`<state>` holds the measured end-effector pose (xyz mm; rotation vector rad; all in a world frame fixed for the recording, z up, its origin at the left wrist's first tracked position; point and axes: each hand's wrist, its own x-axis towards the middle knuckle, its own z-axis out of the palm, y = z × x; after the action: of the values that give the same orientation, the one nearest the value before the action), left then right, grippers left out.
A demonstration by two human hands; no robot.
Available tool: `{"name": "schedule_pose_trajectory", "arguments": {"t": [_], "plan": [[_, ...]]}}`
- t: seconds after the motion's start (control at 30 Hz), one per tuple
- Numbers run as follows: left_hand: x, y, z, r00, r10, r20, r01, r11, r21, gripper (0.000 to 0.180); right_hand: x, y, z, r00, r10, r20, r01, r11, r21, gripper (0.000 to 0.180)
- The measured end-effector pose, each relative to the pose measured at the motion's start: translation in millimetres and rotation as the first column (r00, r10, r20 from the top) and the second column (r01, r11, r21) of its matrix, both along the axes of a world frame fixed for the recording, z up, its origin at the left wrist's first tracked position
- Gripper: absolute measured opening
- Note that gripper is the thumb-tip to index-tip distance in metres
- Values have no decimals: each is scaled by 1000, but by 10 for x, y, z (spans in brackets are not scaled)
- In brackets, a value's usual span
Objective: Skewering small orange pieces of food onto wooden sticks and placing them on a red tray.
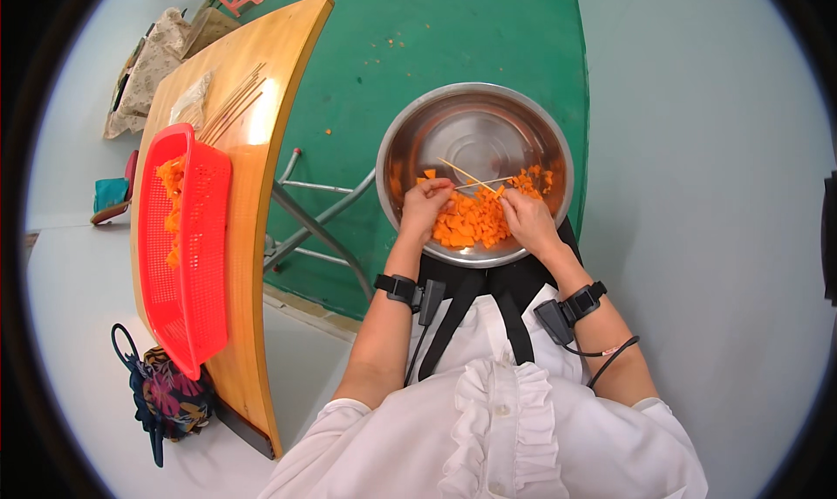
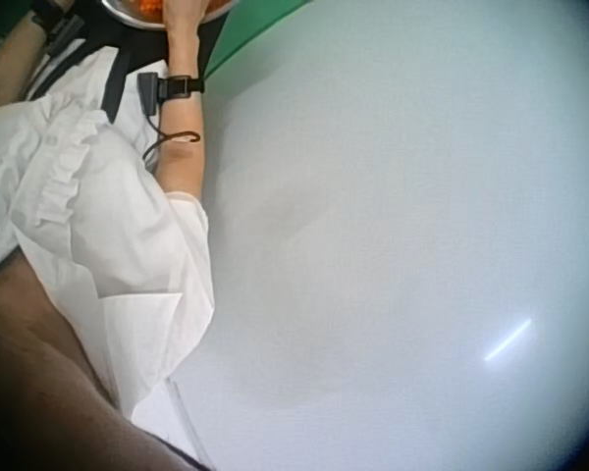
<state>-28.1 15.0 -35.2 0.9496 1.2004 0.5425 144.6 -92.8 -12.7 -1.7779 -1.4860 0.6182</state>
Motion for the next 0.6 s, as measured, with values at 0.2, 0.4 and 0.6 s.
{"name": "schedule_pose_trajectory", "arguments": {"t": [0.2, 0.4, 0.6], "plan": [[18, -17, -30, 953, 187, 238, -177, 982, -64, 21, -9, -7, -43, 995, 56, 80, -55, 998, -9, 16], [-5, -34, -120, 983, 33, 179, -51, 994, 92, 27, -37, -54, -16, 977, 75, 201, -81, 997, 20, 15], [40, -6, -116, 967, 187, 175, -209, 970, 121, 26, -28, -114, 49, 964, 63, 258, -68, 998, 10, 19]]}}
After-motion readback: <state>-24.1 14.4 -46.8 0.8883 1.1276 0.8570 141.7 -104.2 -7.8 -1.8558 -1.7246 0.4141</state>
